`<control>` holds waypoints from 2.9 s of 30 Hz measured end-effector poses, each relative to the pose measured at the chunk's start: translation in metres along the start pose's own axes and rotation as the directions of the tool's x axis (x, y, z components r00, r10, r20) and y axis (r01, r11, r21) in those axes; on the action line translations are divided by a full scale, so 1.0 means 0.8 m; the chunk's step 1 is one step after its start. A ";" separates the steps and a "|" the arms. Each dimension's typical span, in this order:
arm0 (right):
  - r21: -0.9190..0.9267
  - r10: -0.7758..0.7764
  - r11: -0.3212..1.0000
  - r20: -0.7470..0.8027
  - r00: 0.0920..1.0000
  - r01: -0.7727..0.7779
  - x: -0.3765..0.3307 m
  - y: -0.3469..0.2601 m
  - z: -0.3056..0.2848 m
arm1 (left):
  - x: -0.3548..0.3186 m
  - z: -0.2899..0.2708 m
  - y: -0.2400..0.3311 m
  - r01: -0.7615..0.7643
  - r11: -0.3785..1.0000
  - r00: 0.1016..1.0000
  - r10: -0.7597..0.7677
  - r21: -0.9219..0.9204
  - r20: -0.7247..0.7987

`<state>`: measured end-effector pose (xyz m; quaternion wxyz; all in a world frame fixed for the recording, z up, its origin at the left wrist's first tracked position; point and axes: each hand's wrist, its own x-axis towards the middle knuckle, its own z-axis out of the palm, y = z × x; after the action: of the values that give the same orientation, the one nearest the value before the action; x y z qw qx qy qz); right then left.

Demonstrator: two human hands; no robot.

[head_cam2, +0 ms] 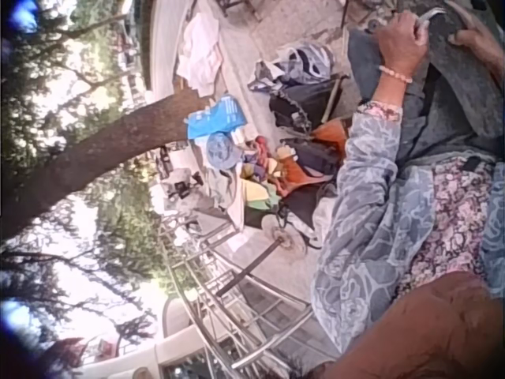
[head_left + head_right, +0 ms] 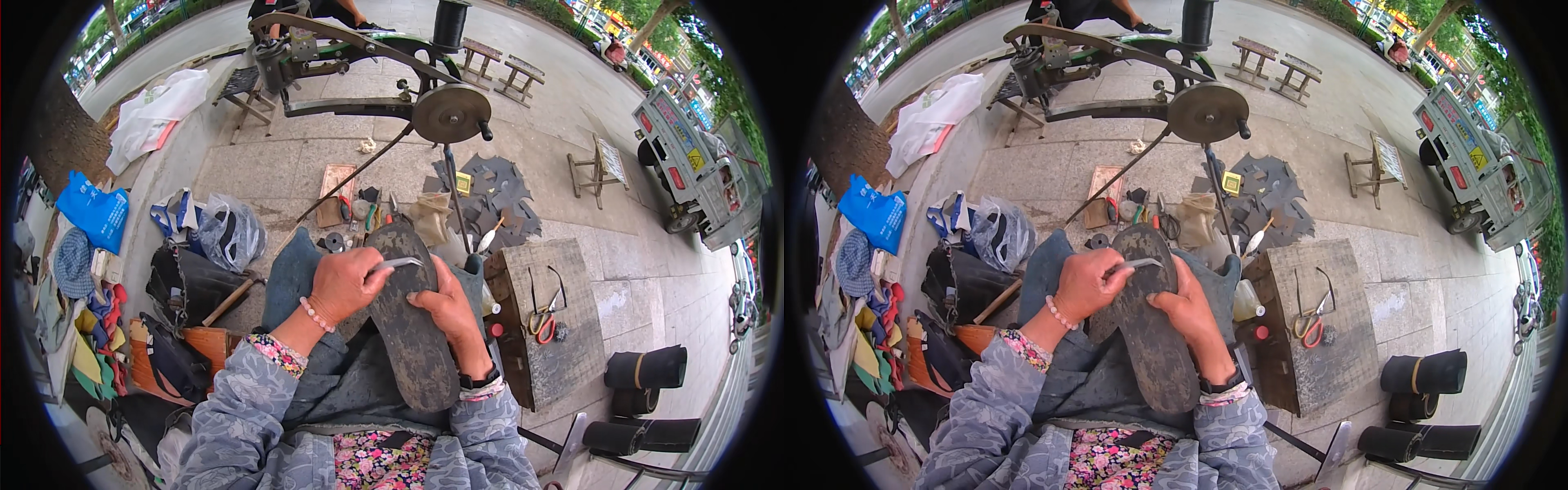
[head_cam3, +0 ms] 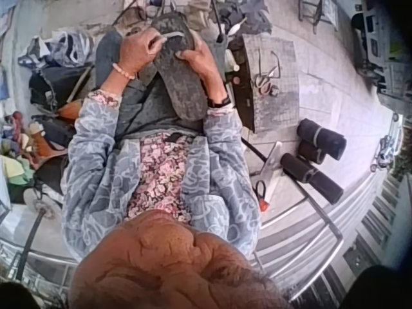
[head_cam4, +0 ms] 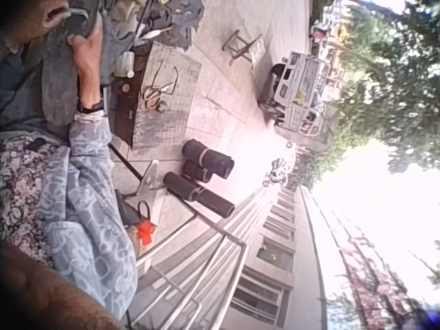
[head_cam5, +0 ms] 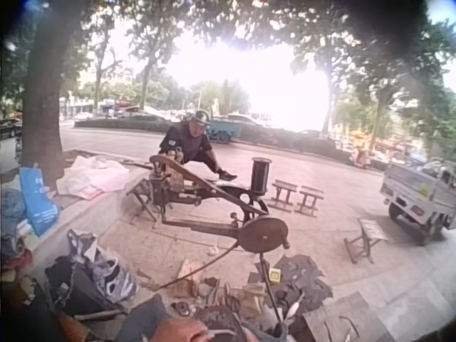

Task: Sewing and repairing the sole of a shoe using a large needle and thread.

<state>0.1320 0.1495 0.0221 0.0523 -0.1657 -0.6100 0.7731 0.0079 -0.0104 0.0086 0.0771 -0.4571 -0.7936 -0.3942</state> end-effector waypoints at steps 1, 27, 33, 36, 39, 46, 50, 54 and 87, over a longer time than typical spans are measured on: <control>0.001 0.010 1.000 -0.008 1.000 -0.010 0.000 -0.004 0.001 | 0.002 0.000 0.001 -0.001 1.000 1.000 0.001 0.000 0.001; 0.062 -0.004 0.998 -0.023 1.000 0.006 -0.004 0.001 -0.001 | 0.007 -0.001 -0.013 0.235 0.971 0.971 -0.233 0.050 -0.049; 0.016 -0.009 1.000 -0.026 1.000 0.010 -0.004 0.002 0.002 | 0.003 0.002 -0.016 0.226 0.973 0.972 -0.223 0.039 -0.068; 0.022 -0.018 1.000 -0.024 1.000 0.019 -0.005 -0.001 0.004 | 0.005 0.003 -0.017 0.264 0.964 0.962 -0.259 0.044 -0.088; -0.006 -0.012 1.000 -0.001 1.000 0.012 -0.002 0.005 -0.001 | 0.005 0.006 -0.013 0.218 0.976 0.972 -0.215 0.024 -0.099; -0.023 -0.016 1.000 -0.002 1.000 0.016 -0.003 0.005 -0.001 | 0.005 0.004 -0.012 0.220 0.975 0.972 -0.219 0.002 -0.088; -0.058 -0.038 0.998 -0.002 0.999 0.038 -0.003 0.004 0.002 | 0.009 0.001 -0.022 0.318 0.947 0.942 -0.320 -0.041 -0.100; -0.014 -0.021 1.000 -0.011 1.000 0.021 -0.003 0.006 0.000 | 0.004 0.006 -0.016 0.208 0.978 0.976 -0.209 -0.035 -0.053; 0.023 -0.045 0.999 -0.018 0.999 0.045 -0.003 0.005 0.000 | 0.005 0.006 -0.022 0.338 0.935 0.936 -0.346 -0.104 -0.070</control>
<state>0.1350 0.1477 0.0191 0.0769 -0.1579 -0.6042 0.7773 -0.0069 -0.0091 -0.0022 0.0212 -0.2975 -0.8381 -0.4567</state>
